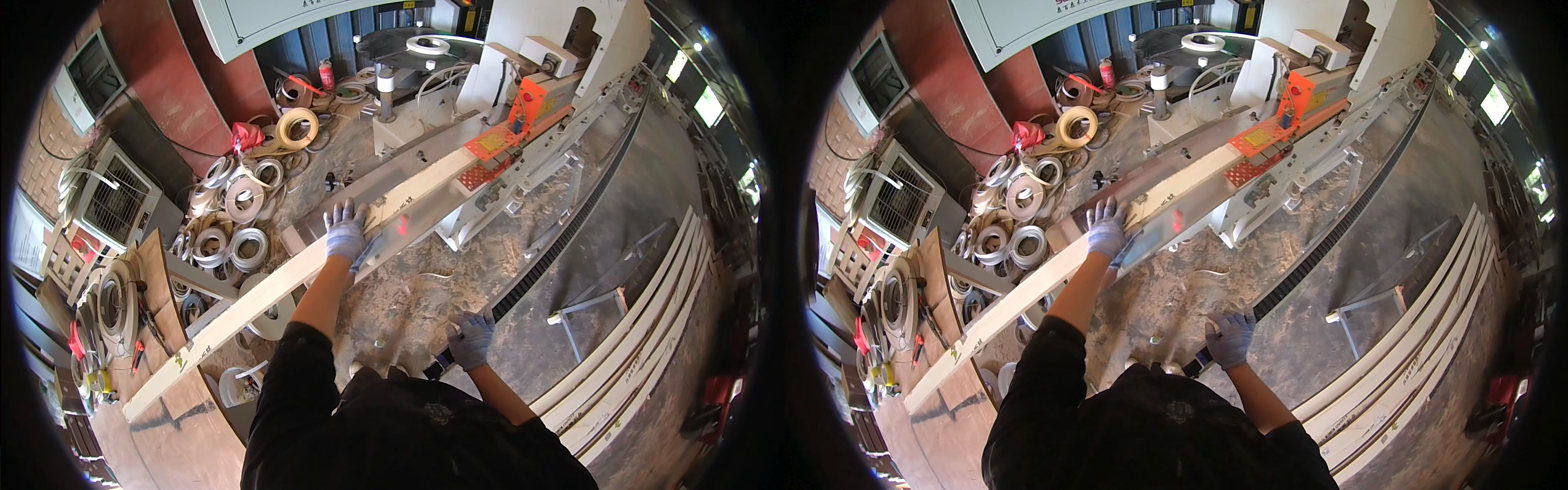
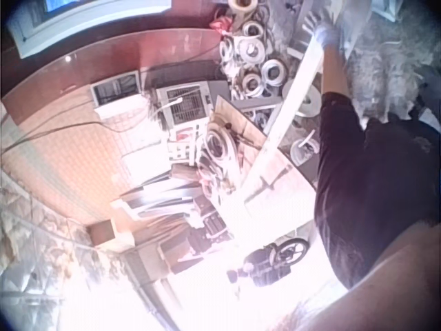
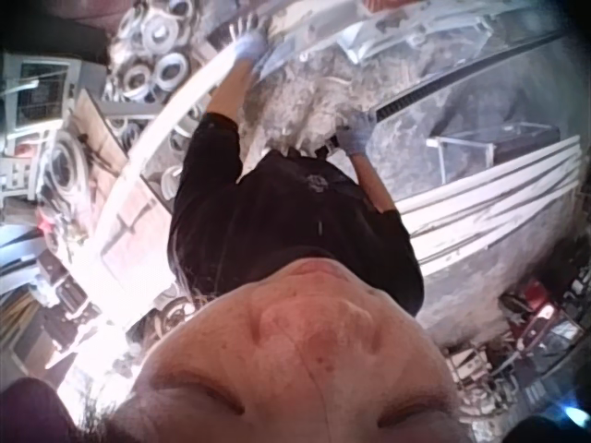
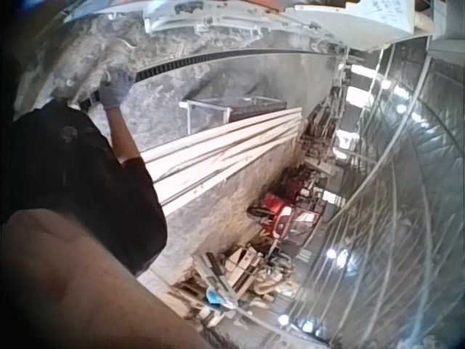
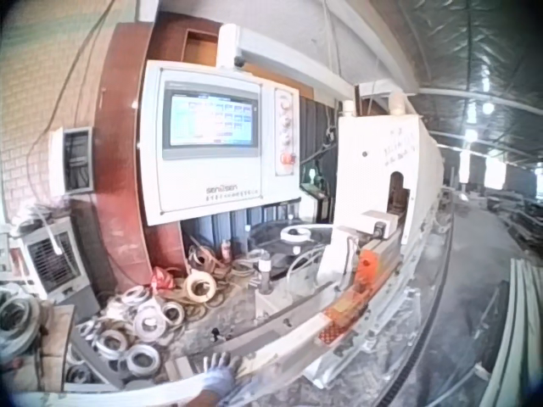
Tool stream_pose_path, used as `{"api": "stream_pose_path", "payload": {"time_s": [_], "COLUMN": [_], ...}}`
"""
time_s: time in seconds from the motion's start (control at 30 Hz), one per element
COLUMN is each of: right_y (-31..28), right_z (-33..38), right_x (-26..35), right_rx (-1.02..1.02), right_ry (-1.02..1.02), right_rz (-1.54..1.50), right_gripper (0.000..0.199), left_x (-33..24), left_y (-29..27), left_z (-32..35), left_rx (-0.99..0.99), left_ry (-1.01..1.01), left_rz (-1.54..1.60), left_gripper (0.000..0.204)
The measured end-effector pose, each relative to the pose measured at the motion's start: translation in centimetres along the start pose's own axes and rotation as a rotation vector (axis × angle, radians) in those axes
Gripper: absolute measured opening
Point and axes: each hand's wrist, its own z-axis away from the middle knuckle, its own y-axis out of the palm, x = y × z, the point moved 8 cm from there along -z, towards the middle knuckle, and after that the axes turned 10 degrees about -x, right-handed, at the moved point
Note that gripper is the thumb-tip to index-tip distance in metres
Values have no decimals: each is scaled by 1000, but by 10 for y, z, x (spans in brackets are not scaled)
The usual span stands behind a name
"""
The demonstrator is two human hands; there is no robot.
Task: The person picks up long wooden planks, scrapes their edges with a handheld tool, and feeds them through a large edge banding machine. After processing, the planks are stacked on a nearby rack.
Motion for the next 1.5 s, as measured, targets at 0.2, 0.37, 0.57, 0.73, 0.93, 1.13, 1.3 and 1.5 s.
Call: {"api": "stream_pose_path", "payload": {"time_s": [0.2,0.37,0.57,0.73,0.93,1.13,1.3,1.5], "right_y": [-3,0,2,3,6,6,2,3], "right_z": [4,9,8,9,7,3,3,11], "right_x": [-4,-8,-8,-10,-10,-8,-4,-8], "right_rx": [-9,-54,-83,-42,-11,7,-49,-41], "right_ry": [1,-3,-20,0,59,63,-2,-43], "right_rz": [19,24,8,-34,-37,-52,-13,-28], "right_gripper": [14,11,10,12,13,9,9,15], "left_x": [-21,27,109,129,86,40,9,6], "left_y": [12,0,-50,-62,-51,-41,-19,12], "left_z": [-17,47,121,134,96,58,26,7], "left_rx": [109,3,41,97,4,-27,-20,185], "left_ry": [31,149,-40,-192,-88,-30,5,17], "left_rz": [-6,-83,-145,-150,-111,-73,-87,-25], "left_gripper": [78,80,80,81,78,75,74,94]}}
